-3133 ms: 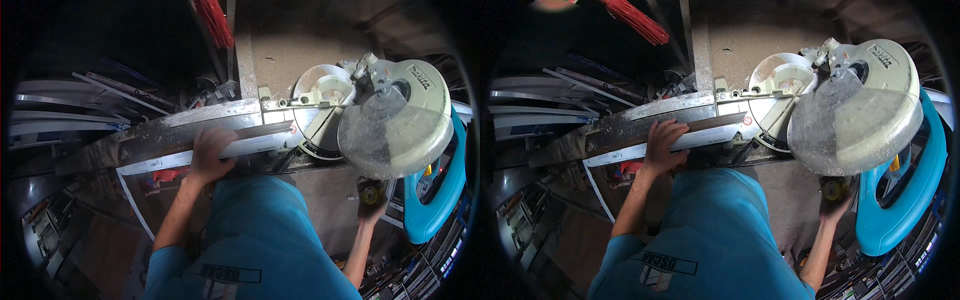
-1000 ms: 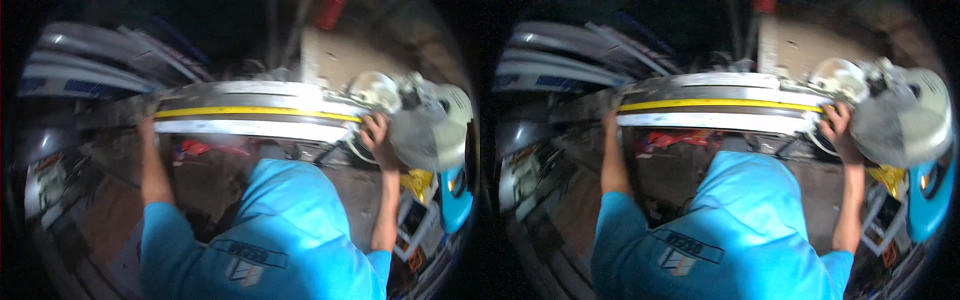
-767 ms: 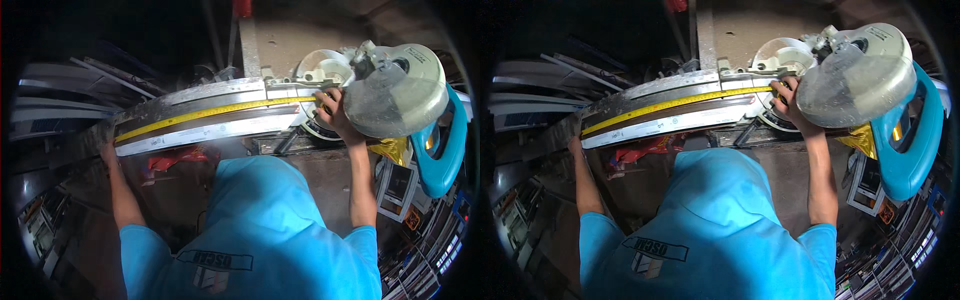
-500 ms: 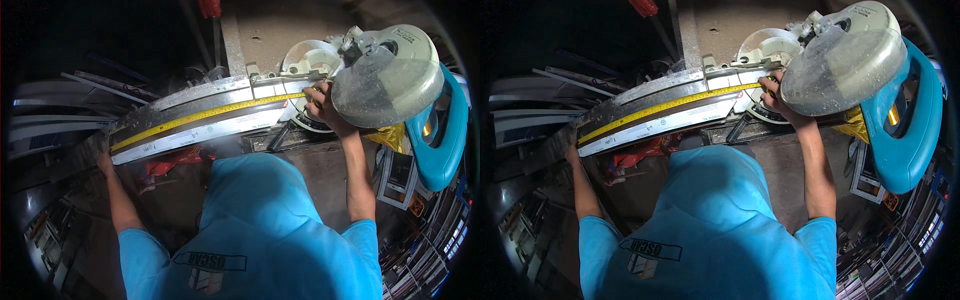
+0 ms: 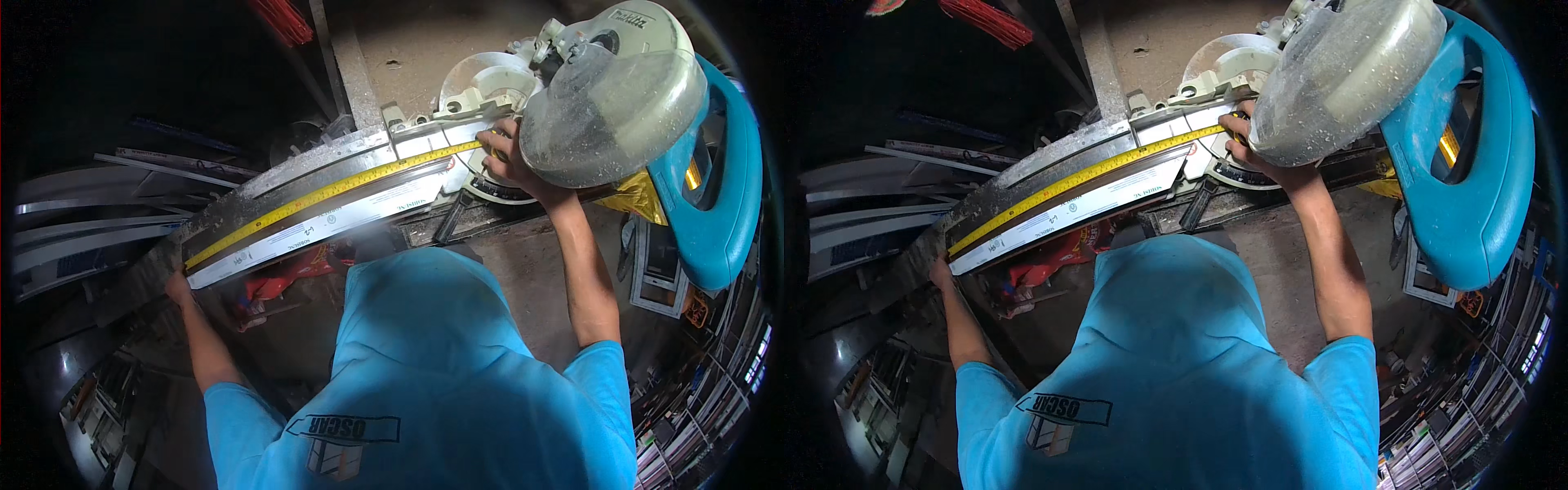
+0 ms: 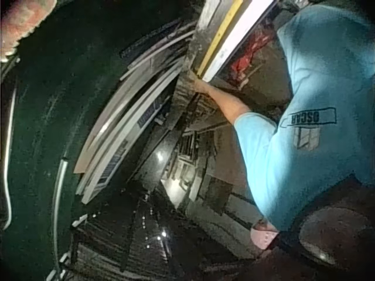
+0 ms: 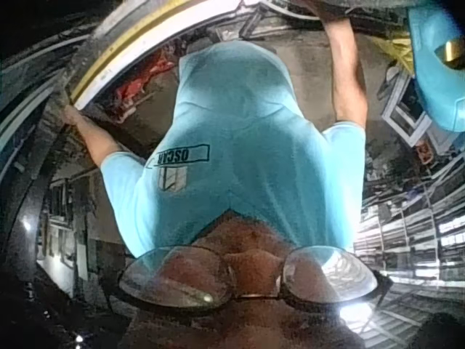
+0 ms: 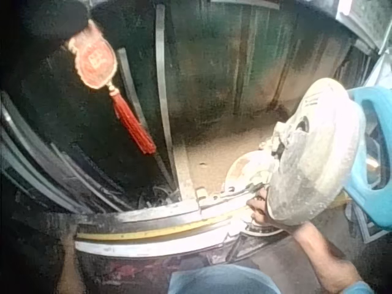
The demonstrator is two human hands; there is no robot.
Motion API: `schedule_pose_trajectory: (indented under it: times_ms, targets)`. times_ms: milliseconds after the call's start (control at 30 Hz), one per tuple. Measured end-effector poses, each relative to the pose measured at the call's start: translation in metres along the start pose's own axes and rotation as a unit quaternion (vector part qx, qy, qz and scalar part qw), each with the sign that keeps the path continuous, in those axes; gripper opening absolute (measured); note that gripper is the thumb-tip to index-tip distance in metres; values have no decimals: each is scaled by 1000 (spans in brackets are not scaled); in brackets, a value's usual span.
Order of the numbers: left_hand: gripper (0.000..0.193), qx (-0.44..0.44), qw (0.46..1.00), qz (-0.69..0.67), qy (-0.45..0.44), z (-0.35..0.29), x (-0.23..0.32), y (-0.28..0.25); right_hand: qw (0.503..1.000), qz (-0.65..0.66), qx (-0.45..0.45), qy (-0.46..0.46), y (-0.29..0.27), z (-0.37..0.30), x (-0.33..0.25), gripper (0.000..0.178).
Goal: The person takes a window frame from a coworker, cuts the frame profile repeatedly using a miter saw, and measures the piece with a tape measure.
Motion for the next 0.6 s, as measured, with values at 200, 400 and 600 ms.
schedule_pose_trajectory:
  times_ms: [200, 400, 600]
  targets:
    - [49, -1, 999, -50, 9, 3, 14, -2, 1000, 14, 14, -19, 7, -6, 10, 34]
    - [44, -9, 987, -155, -31, 23, -23, 16, 995, 88, 22, -47, 23, -5, 26, 36]
    - [41, -21, 983, -184, -13, 18, 7, 22, 986, 127, 96, -52, 3, -6, 13, 28]
Point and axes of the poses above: each hand's wrist, its own z-axis towards the middle knuckle, its own y-axis out of the palm, x = y × z, the point moved 1 cm from there along z, towards the middle knuckle, and after that the axes turned 13 degrees about z, right-handed, at the moved point
